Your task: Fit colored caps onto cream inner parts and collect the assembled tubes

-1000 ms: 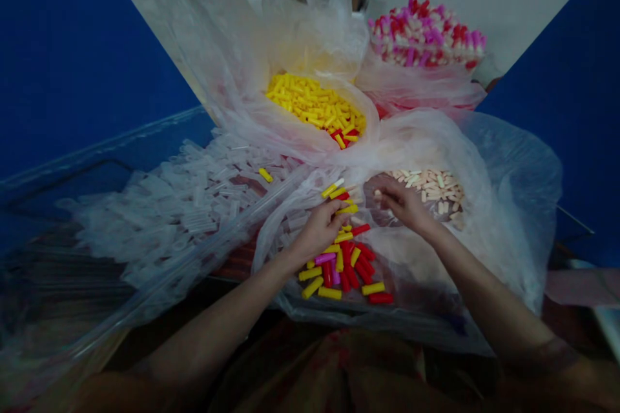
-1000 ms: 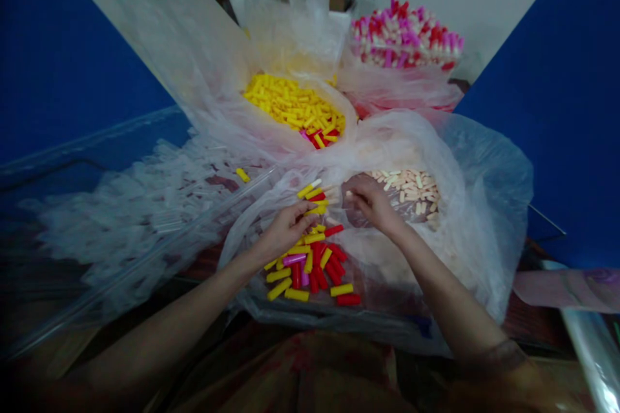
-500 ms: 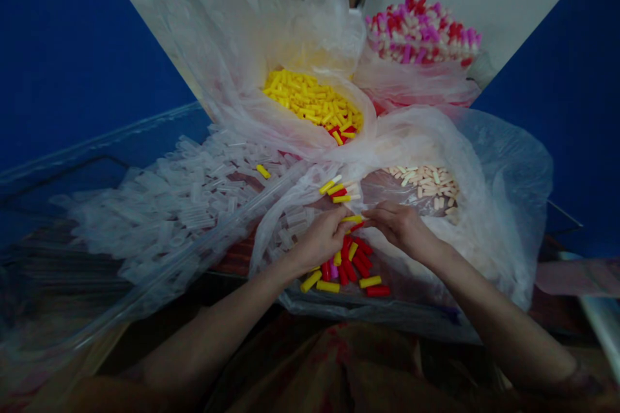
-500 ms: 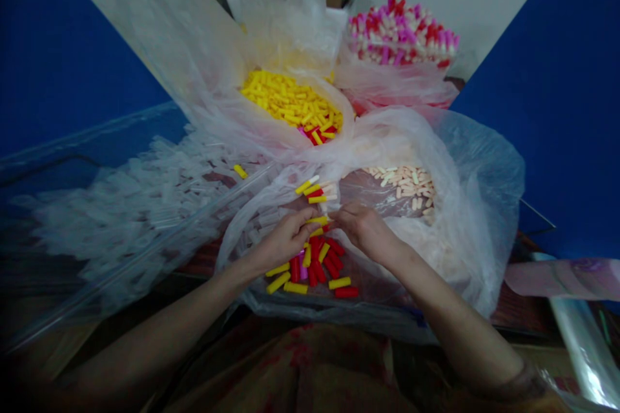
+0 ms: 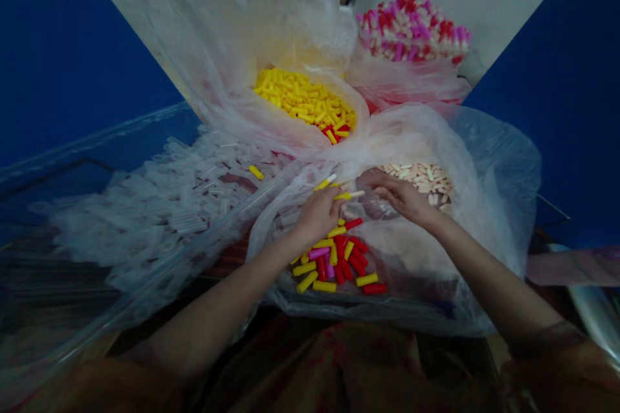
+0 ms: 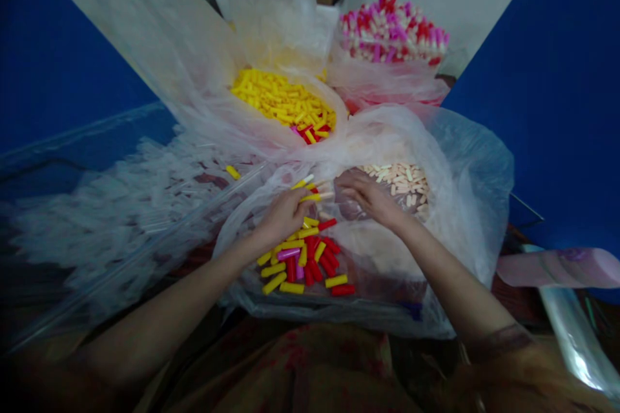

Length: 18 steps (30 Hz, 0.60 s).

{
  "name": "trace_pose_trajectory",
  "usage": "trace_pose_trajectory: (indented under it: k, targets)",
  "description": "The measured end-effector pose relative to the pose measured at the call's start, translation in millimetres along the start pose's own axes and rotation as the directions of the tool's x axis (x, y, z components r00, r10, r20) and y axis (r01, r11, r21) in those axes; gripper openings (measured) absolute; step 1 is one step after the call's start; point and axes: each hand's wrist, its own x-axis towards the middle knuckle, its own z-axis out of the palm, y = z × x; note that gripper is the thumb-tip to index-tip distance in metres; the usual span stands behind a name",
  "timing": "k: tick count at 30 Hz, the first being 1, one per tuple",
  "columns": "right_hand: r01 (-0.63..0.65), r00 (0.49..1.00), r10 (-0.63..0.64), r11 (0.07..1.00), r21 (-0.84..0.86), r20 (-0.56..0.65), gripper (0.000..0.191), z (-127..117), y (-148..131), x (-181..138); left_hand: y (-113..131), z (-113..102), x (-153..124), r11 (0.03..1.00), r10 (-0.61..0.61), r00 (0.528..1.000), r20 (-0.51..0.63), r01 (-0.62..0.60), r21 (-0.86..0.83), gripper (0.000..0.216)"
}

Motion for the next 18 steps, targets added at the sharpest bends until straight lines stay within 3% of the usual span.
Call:
trace_pose_trajectory:
  k: [3, 6, 11, 18]
  targets:
    - [-0.181, 0.973, 0.222, 0.895, -0.407, 0.056, 0.035, -7.1, 50.5, 4.0, -14.2, -2.6, 20.9, 0.979, -0.046, 0.995, -0.084, 0.061, 0.192, 0.021]
    - [-0.178, 0.938, 0.320, 0.775, -0.606, 0.134, 0.037, -6.8, 83.2, -0.4, -22.8, -1.6, 27.3, 0.971, -0.054, 0.995, -0.088, 0.072, 0.226, 0.021]
    - [-0.234, 0.931, 0.356, 0.748, -0.621, 0.079, 0.030, -2.3, 93.6, -7.8, -13.4, 1.2, 15.4, 0.996, 0.010, 1.000, -0.028, -0.008, 0.086, 0.017]
    - [-0.437, 0.874, 0.484, 0.751, -0.495, -0.036, 0.027, 2.3, 89.9, -6.5, 2.6, 6.1, 5.9, 0.998, 0.056, 0.996, -0.067, -0.055, 0.011, 0.018]
